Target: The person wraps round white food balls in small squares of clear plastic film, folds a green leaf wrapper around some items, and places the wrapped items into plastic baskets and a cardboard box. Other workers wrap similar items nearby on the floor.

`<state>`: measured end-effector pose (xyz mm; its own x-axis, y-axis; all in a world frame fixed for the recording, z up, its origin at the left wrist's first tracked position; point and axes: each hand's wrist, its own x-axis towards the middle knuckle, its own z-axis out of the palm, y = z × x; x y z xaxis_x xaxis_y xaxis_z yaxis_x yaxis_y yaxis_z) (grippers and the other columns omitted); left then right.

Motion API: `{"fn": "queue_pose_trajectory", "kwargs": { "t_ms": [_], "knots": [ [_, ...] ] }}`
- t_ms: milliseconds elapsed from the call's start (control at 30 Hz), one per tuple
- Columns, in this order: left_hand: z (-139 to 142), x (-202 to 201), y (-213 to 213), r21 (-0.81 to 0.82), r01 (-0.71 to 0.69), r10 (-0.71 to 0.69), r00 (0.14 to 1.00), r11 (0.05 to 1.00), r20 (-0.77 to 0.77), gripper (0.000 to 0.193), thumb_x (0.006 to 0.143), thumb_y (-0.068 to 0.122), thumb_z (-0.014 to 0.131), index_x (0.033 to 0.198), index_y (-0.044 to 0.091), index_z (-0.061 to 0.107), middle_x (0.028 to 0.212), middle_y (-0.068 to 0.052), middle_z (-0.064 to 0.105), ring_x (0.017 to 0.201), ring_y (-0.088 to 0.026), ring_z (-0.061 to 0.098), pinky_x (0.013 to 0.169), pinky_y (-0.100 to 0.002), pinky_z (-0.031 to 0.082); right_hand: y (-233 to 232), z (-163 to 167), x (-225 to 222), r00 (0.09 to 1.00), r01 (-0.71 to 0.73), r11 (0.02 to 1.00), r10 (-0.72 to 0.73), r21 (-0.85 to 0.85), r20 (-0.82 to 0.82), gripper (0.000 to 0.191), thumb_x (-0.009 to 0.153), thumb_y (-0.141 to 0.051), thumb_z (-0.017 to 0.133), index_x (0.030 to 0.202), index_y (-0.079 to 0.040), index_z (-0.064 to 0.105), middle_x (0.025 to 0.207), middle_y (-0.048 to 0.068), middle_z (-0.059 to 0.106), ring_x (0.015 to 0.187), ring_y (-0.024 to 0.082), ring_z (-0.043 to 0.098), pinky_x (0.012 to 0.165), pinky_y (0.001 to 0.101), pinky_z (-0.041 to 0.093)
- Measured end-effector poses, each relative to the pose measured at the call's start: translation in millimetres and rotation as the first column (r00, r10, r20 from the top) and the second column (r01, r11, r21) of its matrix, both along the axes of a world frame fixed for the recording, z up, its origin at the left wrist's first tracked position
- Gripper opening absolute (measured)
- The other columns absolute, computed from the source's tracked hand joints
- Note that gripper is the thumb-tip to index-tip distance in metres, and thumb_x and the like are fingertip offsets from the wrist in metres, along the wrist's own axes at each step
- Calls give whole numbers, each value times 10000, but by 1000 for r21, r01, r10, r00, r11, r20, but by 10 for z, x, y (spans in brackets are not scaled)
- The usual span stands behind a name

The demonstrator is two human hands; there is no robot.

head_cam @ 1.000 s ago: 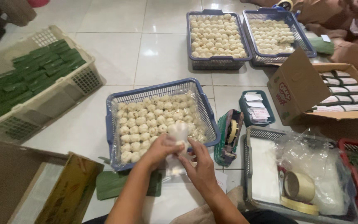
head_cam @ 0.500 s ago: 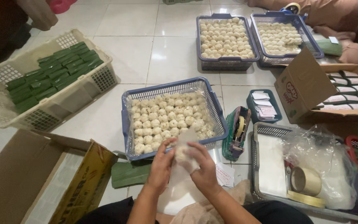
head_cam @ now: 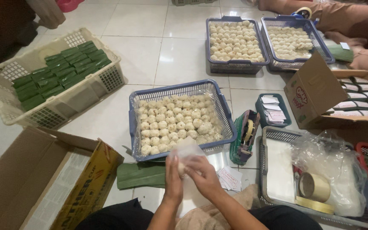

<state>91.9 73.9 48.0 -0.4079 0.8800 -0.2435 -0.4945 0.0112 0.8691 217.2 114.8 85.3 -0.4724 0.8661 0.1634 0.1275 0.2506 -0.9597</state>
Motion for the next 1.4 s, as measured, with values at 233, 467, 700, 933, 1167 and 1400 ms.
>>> {"fn": "queue_pose_trajectory", "kwargs": {
  "t_ms": [233,467,700,933,1167,1400],
  "knots": [
    [134,88,64,158,-132,137,990,979,-23,324,912,137,747,1170,-24,634,1080,-118,729,943,-160,681,833,-286,552,10,219,52,869,483,837,-494,256,-25,390,768,-116,845,1087,-7,651,1003,111,637,890,211,584,802,323,515],
    [214,102,91,234,-87,91,996,968,-6,315,906,67,757,1168,-35,616,1099,-126,717,966,-166,679,842,-290,548,-108,377,-5,992,126,963,-121,236,-38,542,732,-13,782,1248,8,616,1165,152,696,951,250,692,822,324,553],
    [197,56,84,260,115,-125,992,959,22,403,894,83,642,1283,-15,608,1196,-94,732,1076,-131,705,963,-274,553,-52,229,21,990,141,967,-143,212,-4,352,851,-29,744,1193,-10,664,1133,151,729,974,269,726,861,325,565],
    [-57,42,128,210,-15,6,999,978,42,292,928,73,711,1183,-57,654,1053,-117,743,907,-174,688,791,-287,558,-29,251,-13,924,265,834,-363,485,119,568,806,-66,801,1354,-39,655,1187,171,593,1054,327,615,905,391,502],
    [-189,224,129,176,-69,4,939,982,344,349,1076,282,612,1280,4,553,1206,-146,613,1076,-216,622,906,-366,520,-65,165,-92,988,145,953,-156,267,19,482,868,-21,693,1346,-74,665,1398,146,668,1308,293,638,1003,352,548],
    [-100,-269,-128,-47,406,-376,878,912,297,868,960,702,370,1590,105,375,1515,-90,518,1376,-188,517,1137,-351,401,-38,-123,-103,991,127,990,-128,-63,-27,407,879,-103,708,1283,-56,707,1318,130,723,1155,278,713,971,381,586]
  ]
}}
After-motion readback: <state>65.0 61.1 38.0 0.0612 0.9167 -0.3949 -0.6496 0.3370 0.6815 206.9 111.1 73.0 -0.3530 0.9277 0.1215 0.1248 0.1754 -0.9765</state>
